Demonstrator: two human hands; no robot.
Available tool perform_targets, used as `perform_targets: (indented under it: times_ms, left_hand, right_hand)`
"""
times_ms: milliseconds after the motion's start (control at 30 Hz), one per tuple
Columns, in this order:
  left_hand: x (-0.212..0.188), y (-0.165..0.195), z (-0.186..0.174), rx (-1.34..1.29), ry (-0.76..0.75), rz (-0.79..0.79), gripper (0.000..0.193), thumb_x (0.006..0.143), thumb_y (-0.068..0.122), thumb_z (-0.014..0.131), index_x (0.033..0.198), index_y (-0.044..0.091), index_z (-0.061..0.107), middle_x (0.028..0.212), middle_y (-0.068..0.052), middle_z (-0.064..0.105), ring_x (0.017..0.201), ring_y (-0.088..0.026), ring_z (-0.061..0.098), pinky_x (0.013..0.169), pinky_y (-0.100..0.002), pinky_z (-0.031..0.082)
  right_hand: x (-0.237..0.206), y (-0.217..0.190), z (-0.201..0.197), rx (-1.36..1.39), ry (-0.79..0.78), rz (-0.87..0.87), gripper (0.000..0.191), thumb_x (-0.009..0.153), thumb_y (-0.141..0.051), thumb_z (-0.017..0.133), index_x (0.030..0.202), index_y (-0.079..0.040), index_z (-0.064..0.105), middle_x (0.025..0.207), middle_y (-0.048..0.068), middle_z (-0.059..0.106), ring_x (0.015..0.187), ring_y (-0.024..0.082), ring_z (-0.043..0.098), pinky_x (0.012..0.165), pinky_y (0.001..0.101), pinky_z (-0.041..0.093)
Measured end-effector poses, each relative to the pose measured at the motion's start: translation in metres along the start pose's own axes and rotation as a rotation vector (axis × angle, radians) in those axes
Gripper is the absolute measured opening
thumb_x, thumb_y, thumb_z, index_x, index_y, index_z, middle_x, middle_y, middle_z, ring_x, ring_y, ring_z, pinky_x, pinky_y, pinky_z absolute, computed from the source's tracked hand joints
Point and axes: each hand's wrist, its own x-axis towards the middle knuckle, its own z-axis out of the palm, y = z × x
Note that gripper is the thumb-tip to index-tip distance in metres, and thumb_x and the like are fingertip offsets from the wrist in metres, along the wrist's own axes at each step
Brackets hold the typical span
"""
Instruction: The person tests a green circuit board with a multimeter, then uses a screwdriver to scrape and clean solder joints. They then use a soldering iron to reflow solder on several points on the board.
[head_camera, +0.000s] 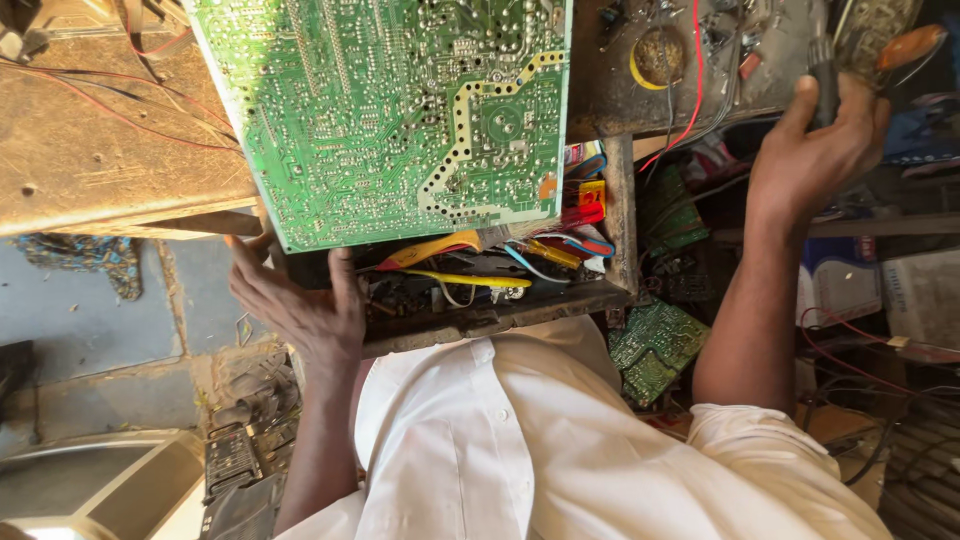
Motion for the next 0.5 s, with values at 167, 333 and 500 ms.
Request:
perform_targets:
  times_ms: [167,333,500]
  left_hand:
    - [-0.004,-0.004,0.004,-0.062,-0.003,-0.011,0.092,0.109,0.048,0.072,0.166,-0.002,0.022,0.140,-0.022,0.045,0.128,-0.034,0.050,0.112,-0.049,0.041]
    - [0.000,0.000,0.000,-0.342,-0.060,-0.063,0.082,0.118,0.037,0.071,0.164,-0.004,0.017,0.146,-0.023,0.035,0.134,-0.035,0.050,0.117,-0.043,0.049]
    - [0.010,0.003,-0.015,-0.120,-0.243,-0.003,0.093,0.098,0.027,0.080,0.161,-0.004,0.019,0.144,-0.028,0.034,0.134,-0.044,0.041,0.117,-0.054,0.035]
  right_hand:
    - [0.001,-0.011,-0.039,0.207,0.020,0.136,0.014,0.110,-0.003,0.069,0.121,0.004,0.063,0.107,0.015,0.065,0.081,0.022,0.072,0.065,0.0345,0.059]
    - [-0.009,-0.009,-0.082,0.535,-0.083,0.187,0.024,0.118,0.003,0.062,0.142,0.007,0.060,0.125,0.023,0.071,0.084,0.025,0.077,0.071,0.0336,0.066]
    - [-0.004,-0.012,-0.093,0.784,-0.270,0.235,0.018,0.116,0.008,0.065,0.133,0.009,0.059,0.106,0.022,0.072,0.086,0.026,0.076,0.078,0.0371,0.067]
